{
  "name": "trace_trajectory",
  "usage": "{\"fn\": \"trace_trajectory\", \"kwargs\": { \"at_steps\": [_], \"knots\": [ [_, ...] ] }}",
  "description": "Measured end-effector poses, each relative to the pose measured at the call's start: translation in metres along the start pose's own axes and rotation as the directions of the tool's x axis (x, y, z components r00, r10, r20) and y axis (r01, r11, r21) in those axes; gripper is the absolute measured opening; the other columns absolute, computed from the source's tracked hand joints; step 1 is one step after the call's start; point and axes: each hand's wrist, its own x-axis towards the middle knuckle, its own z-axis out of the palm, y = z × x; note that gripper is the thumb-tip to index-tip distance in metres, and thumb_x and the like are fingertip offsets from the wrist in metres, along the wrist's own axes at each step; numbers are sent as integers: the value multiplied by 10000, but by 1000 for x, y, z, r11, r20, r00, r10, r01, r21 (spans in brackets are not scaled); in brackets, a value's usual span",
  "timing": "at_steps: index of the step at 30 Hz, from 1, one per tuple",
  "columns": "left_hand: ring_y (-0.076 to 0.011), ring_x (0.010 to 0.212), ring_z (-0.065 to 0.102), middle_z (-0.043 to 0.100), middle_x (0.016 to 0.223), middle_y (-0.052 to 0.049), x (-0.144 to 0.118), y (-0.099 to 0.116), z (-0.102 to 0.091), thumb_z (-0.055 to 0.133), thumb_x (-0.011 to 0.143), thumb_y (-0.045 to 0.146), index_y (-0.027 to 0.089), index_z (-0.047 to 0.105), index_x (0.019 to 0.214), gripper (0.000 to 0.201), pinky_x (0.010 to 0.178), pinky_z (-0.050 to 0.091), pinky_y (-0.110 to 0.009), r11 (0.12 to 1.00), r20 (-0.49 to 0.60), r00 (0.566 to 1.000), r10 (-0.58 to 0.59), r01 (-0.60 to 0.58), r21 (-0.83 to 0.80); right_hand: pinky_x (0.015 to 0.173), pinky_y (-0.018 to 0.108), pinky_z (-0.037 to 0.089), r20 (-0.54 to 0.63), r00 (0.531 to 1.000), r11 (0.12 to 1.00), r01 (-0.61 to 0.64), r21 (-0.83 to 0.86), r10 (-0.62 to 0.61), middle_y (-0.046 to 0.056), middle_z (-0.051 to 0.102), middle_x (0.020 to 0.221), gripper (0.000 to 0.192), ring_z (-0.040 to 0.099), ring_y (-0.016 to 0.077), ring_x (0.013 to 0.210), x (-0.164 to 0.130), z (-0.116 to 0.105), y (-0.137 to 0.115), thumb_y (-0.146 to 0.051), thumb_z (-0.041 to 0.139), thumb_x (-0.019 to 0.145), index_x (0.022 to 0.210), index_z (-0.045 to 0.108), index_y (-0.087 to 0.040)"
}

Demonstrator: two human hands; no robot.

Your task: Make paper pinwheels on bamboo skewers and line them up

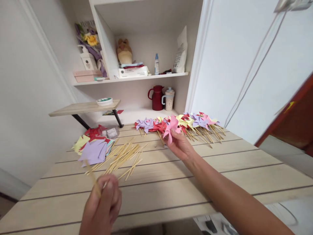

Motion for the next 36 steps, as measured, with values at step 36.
{"fn": "trace_trajectory", "kwargs": {
  "at_steps": [36],
  "knots": [
    [-90, 515, 462, 542, 705, 38, 121, -10, 136, 620, 858, 530, 172, 500, 1156, 481, 631, 489, -302, 984, 633, 763, -128, 176, -14, 792, 318, 612, -7, 997, 976, -68, 205, 71, -20, 748, 733, 207, 701, 133, 702, 3, -2, 0, -141, 846, 720, 798, 658, -179]
  ]
}}
